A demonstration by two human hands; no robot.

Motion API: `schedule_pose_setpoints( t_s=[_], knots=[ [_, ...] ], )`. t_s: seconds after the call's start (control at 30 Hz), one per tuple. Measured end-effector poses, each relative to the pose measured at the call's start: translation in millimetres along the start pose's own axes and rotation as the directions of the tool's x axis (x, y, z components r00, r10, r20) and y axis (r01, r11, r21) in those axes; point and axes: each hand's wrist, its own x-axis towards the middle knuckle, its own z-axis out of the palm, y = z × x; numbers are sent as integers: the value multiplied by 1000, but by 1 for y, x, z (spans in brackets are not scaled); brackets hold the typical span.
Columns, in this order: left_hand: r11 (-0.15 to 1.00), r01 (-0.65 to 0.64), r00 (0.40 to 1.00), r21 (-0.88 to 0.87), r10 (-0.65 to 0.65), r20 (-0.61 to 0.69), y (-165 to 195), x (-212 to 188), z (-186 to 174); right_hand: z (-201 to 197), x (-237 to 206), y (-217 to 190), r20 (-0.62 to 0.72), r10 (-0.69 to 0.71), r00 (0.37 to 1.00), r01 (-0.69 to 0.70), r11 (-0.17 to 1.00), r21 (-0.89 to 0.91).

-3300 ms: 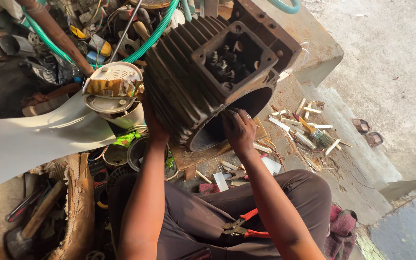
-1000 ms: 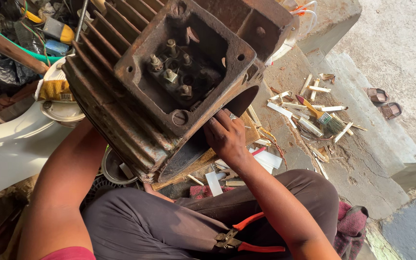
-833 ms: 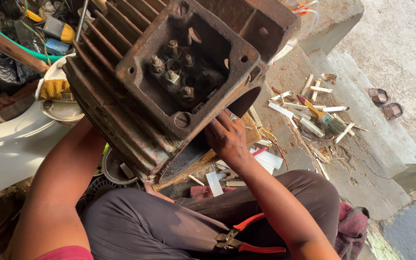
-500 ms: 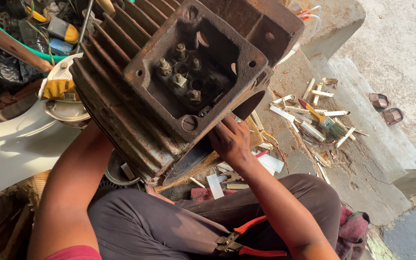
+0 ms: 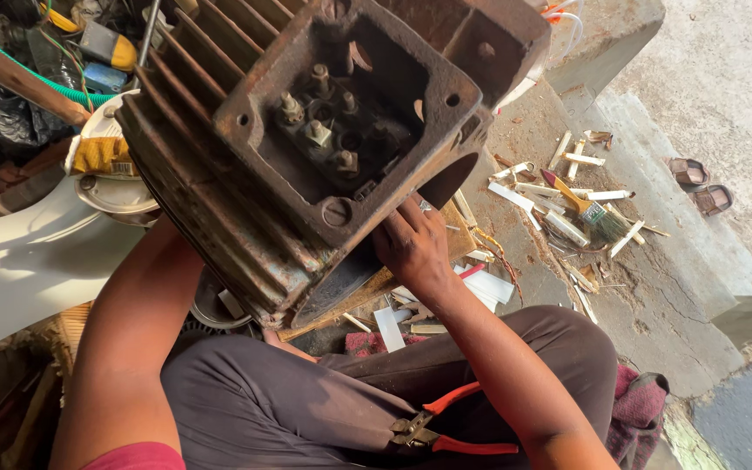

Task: The person sits on the ground and works on a metal engine casing, inserting small white rectangular pieces into the rim of the casing. They use pliers to adjust the pieces and scissors to cut a larger white sheet into smaller pieces for insertion.

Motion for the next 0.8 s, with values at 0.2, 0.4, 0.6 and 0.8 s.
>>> schedule_pose_setpoints(
  t_s=[0.2, 0.4, 0.6, 0.8],
  knots=[
    [1000, -6, 1000, 1, 6, -5, 2, 0, 0, -1, 4, -2, 7, 22, 1000, -22, 1000, 14],
    [1000, -10, 1000, 4, 10, -15, 4, 0, -3, 1, 6, -3, -11, 50, 999, -50, 998, 49],
    [1000, -7, 1000, 7, 7, -9, 3, 4, 1, 4, 7, 0, -41, 68, 997, -66, 997, 43],
    [1000, -1, 1000, 1, 1, -11, 2, 5, 1, 0, 5, -6, -26, 205, 978, -201, 973, 110]
  ],
)
